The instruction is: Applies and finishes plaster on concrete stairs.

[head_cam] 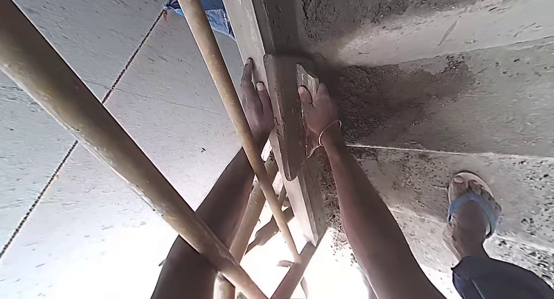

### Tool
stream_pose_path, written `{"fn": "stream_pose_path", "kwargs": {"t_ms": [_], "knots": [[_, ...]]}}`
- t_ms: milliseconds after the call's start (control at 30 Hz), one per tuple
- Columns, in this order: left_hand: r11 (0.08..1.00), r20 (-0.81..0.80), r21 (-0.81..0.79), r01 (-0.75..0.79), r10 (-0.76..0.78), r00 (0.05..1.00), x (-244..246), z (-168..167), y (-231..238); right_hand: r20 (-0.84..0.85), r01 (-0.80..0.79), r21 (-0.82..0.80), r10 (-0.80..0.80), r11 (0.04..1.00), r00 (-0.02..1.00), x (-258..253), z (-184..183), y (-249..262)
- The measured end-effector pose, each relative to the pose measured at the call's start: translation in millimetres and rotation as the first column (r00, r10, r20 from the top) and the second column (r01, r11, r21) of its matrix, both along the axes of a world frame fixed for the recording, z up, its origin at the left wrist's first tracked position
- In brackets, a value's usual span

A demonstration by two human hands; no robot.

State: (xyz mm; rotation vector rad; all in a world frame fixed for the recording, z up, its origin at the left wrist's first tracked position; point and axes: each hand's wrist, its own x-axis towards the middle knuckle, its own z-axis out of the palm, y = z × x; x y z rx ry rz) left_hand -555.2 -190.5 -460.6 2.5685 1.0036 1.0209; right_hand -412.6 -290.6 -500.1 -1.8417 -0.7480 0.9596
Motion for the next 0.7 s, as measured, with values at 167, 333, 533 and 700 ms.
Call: {"fn": "stream_pose_path", "kwargs": {"t_ms": [167,333,533,700], "knots": [[0.999,-0.019,0.027,-0.021,0.021,1.000,3,2,-3,-0.074,-0.001,-0.017,0.000,1.000,0.997,-2,-13,-6],[0.998,-0.027,0.061,-0.020,0.021,0.999,3,1,-2,-0.294,0.014,-0.076,-0.036,0.997,0.955,-31,-30,-62],[0.999,-0.044,0.052,-0.005,0.007,0.999,3,2,0,-0.207,-0.045,0.101,0.065,0.994,0.976,-49,-56,-71],[1.000,0.023,-0.012,-0.008,0.009,1.000,1,0,0,-0.014,-0.032,0.172,0.035,0.984,0.999,-10,-7,-22]]}}
